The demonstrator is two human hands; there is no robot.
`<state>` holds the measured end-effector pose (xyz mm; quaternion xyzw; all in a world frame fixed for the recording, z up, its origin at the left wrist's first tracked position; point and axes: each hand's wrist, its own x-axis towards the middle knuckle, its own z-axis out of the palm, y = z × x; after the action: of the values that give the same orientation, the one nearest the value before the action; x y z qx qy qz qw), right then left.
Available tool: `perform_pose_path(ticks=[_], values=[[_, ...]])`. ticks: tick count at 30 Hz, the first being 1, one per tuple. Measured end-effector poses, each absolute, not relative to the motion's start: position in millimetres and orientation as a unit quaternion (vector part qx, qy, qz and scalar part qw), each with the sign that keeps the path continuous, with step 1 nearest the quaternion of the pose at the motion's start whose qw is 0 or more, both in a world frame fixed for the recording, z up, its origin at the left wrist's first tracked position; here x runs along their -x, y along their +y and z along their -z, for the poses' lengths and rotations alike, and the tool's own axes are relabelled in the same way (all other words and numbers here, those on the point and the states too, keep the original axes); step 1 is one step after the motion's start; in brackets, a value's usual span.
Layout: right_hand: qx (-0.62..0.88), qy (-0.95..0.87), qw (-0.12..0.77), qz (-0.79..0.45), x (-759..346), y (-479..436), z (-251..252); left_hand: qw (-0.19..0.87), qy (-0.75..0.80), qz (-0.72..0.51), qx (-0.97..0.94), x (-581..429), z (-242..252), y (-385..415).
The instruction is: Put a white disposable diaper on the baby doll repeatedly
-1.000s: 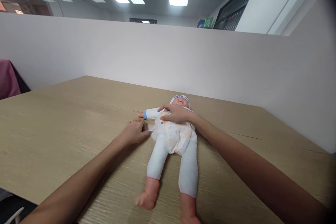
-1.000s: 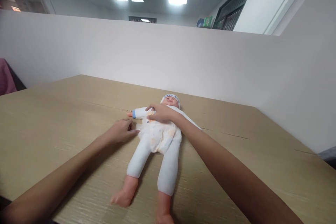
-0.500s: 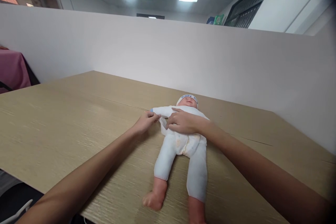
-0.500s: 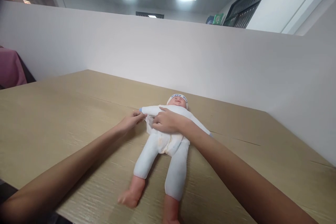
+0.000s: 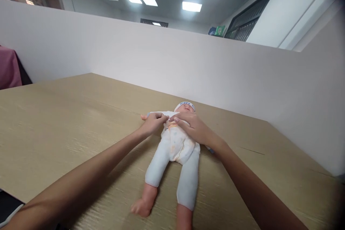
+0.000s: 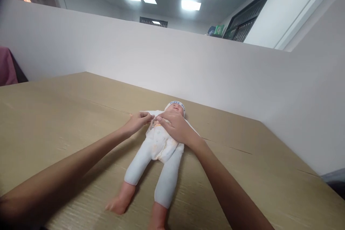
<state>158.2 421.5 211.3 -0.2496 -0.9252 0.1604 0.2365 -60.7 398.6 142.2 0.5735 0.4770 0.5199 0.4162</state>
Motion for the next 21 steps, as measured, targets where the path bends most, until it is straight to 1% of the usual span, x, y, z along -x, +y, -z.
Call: perform_pose_path(ticks=[2,4,10,17,19,21], values=[[0.295,-0.898,0.268,-0.184,-168,419,-206,0.419,0.469,-0.515,-0.582,49,-143,402],[0.322,-0.885,0.275,-0.195,-171,419,-194,0.425,0.461,-0.507,-0.591,39,-141,405],[0.374,-0.854,0.319,-0.172,-155,426,-161,0.427,0.433,-0.508,-0.61,32,-128,413],[0.406,-0.825,0.329,-0.216,-148,428,-160,0.346,0.439,-0.556,-0.615,46,-85,411],[0.418,-0.816,0.33,-0.226,-149,427,-162,0.35,0.429,-0.551,-0.624,48,-80,410],[0.427,-0.812,0.326,-0.226,-149,427,-162,0.389,0.418,-0.541,-0.617,48,-81,410]])
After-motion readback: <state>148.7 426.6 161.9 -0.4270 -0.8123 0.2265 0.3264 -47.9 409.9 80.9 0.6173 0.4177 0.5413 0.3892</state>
